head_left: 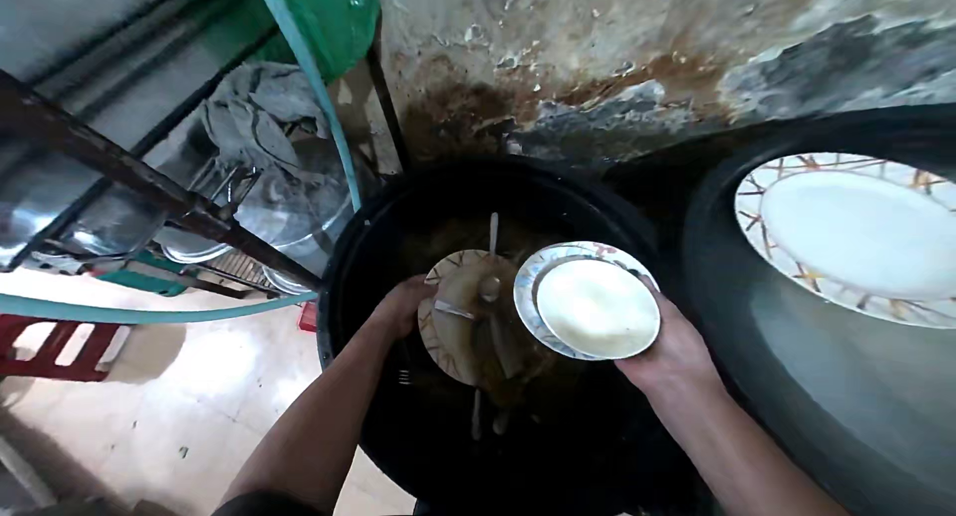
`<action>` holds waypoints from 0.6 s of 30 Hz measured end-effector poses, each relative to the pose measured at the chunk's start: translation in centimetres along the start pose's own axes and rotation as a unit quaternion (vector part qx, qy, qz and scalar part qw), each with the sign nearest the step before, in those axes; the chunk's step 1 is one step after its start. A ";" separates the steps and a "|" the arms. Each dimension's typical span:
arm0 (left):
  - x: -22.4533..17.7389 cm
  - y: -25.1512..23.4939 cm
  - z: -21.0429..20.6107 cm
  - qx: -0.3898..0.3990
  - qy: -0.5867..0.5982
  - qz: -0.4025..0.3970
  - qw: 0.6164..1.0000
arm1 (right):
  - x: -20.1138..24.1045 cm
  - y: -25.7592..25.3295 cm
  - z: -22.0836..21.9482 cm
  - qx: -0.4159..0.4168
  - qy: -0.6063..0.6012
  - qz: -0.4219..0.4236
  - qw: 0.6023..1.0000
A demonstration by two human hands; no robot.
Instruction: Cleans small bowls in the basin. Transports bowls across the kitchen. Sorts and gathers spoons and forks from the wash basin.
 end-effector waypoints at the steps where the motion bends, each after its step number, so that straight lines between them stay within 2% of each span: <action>1: -0.7 0.5 -0.1 -0.027 -0.016 -0.027 0.999 | 0.0 0.0 0.1 -0.002 0.000 0.001 1.000; 4: -4.5 3.3 0.5 -0.104 -0.099 -0.142 0.980 | -0.1 -0.1 0.5 0.005 -0.010 -0.002 1.000; 8: -8.3 7.2 2.1 -0.168 -0.225 -0.285 0.917 | 0.0 0.0 0.4 0.021 -0.013 -0.007 1.000; 11: -7.7 7.6 2.9 -0.146 -0.393 -0.331 0.846 | 0.0 0.3 0.4 0.047 -0.009 -0.017 0.999; 13: -6.6 7.4 3.8 -0.158 -0.448 -0.360 0.803 | 0.2 0.8 0.4 0.069 -0.020 -0.023 0.997; 15: -6.9 8.7 3.7 -0.216 -0.410 -0.376 0.802 | 0.4 1.8 0.4 0.089 -0.051 -0.042 0.994; 18: -9.0 11.0 2.6 -0.282 -0.226 -0.353 0.863 | 1.5 4.1 0.4 0.129 -0.108 -0.077 0.983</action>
Point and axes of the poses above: each hand's wrist, its own y-axis away from the middle knuckle, its own z-axis out of the back of the hand, x = y × z, the point moved 1 cm from there along -y, towards the middle knuckle
